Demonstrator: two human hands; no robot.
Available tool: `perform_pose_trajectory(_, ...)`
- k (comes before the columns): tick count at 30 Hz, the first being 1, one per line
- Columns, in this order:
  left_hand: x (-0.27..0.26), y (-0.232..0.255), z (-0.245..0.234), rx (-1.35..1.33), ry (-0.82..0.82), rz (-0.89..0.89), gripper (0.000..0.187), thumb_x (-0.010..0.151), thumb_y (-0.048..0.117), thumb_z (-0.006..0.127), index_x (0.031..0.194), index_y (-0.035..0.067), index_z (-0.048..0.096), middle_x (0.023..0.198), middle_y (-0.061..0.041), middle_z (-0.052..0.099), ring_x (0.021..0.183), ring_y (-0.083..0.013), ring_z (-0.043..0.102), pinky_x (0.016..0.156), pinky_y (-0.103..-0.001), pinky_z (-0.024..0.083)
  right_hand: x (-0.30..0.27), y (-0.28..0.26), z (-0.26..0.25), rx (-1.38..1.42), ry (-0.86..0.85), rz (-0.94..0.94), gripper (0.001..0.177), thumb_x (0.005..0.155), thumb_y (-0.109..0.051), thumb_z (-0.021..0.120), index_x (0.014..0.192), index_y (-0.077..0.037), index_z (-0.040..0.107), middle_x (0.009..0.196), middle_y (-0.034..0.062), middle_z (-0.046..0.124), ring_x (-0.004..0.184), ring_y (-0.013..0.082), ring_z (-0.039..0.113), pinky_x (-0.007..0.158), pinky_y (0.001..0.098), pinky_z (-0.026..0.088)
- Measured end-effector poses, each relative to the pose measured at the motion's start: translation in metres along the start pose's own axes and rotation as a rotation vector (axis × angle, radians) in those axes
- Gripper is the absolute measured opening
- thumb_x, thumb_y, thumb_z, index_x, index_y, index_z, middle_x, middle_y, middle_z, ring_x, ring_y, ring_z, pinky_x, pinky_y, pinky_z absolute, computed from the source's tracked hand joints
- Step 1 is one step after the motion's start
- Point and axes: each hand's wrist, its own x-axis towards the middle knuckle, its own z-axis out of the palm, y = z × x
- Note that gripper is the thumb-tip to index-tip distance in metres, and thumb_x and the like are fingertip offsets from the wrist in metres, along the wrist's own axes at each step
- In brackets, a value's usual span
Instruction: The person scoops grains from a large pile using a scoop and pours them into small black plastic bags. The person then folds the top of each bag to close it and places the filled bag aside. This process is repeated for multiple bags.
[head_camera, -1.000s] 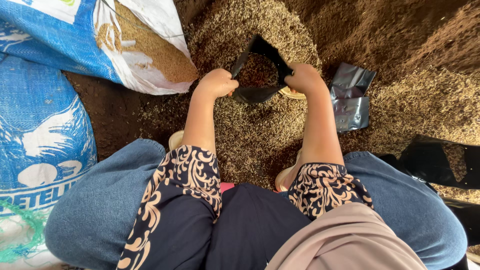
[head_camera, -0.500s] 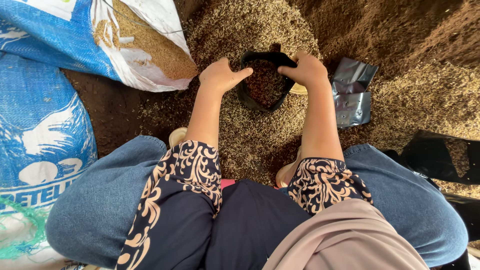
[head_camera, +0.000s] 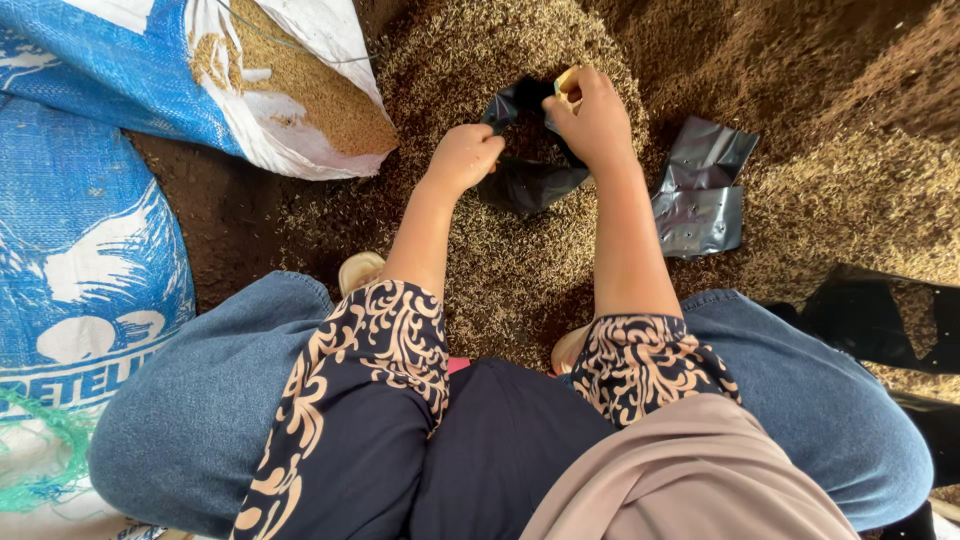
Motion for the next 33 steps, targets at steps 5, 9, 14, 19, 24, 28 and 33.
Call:
perform_pose_trajectory(5, 0.005, 0.001, 0.011, -0.89, -0.07, -0.79, 0.033, 0.098, 0.028, 0.054, 0.091, 0.002, 0.072, 0.073, -0.008, 0.071, 0.064, -0.0172, 0.066, 0.065, -0.033, 0.053, -0.017, -0.022, -0.012, -0.091, -0.542, -0.121, 0.057, 0.069, -0.041, 0.089, 0.113, -0.008, 0.072, 0.104, 0.0154, 0.072, 0.091, 0.0342, 0.067, 0.079, 0.0479, 0.053)
perform_pose_trajectory(9, -0.001, 0.009, -0.005, -1.083, -0.046, -0.856, 0.041, 0.101, 0.04, 0.056, 0.094, 0.004, 0.074, 0.082, -0.004, 0.074, 0.07, -0.0123, 0.066, 0.069, -0.03, 0.052, -0.024, -0.018, 0.001, -0.269, -0.552, -0.036, 0.029, 0.091, -0.038, 0.072, 0.105, -0.014, 0.078, 0.089, 0.0125, 0.076, 0.082, 0.029, 0.07, 0.076, 0.0454, 0.054)
perform_pose_trajectory(14, -0.033, -0.004, 0.004, -0.789, -0.645, -0.932, 0.031, 0.097, 0.035, 0.064, 0.089, 0.006, 0.073, 0.079, -0.002, 0.07, 0.064, -0.0111, 0.056, 0.063, -0.027, 0.049, -0.015, 0.002, -0.003, -0.117, -0.365, -0.049, 0.034, 0.088, -0.039, 0.077, 0.102, -0.008, 0.077, 0.079, 0.016, 0.071, 0.072, 0.032, 0.067, 0.068, 0.046, 0.052)
perform_pose_trajectory(19, -0.057, 0.005, 0.106, -0.937, -0.461, -1.025, 0.027, 0.094, 0.028, 0.075, 0.089, 0.002, 0.071, 0.079, -0.006, 0.071, 0.064, -0.0132, 0.063, 0.06, -0.026, 0.053, -0.014, 0.008, 0.004, -0.016, -0.308, -0.03, 0.033, 0.09, -0.036, 0.076, 0.103, -0.006, 0.076, 0.078, 0.0164, 0.07, 0.071, 0.032, 0.067, 0.068, 0.0448, 0.051)
perform_pose_trajectory(24, -0.06, 0.003, 0.188, -1.346, 0.129, -1.291, 0.029, 0.095, 0.031, 0.066, 0.105, 0.004, 0.067, 0.082, -0.007, 0.072, 0.064, -0.0136, 0.066, 0.059, -0.03, 0.059, -0.008, 0.016, 0.008, 0.093, -0.171, -0.177, 0.032, 0.094, -0.032, 0.076, 0.106, -0.002, 0.075, 0.085, 0.0169, 0.071, 0.075, 0.0314, 0.067, 0.068, 0.0432, 0.051)
perform_pose_trajectory(28, -0.063, 0.006, 0.198, -1.325, 0.112, -1.216, 0.035, 0.094, 0.035, 0.068, 0.108, 0.003, 0.065, 0.087, -0.003, 0.073, 0.068, -0.0107, 0.068, 0.061, -0.028, 0.059, -0.013, 0.023, 0.008, 0.121, -0.315, -0.026, 0.034, 0.099, -0.032, 0.073, 0.1, 0.002, 0.071, 0.081, 0.0162, 0.068, 0.07, 0.028, 0.062, 0.067, 0.0421, 0.049)
perform_pose_trajectory(33, -0.063, 0.01, 0.143, -1.116, -0.315, -1.187, 0.044, 0.09, 0.042, 0.075, 0.11, 0.005, 0.063, 0.09, -0.006, 0.072, 0.068, -0.0123, 0.065, 0.062, -0.03, 0.055, -0.002, 0.021, 0.003, 0.152, -0.424, 0.021, 0.033, 0.097, -0.033, 0.07, 0.109, -0.003, 0.072, 0.076, 0.0136, 0.068, 0.066, 0.0249, 0.063, 0.065, 0.0399, 0.05)
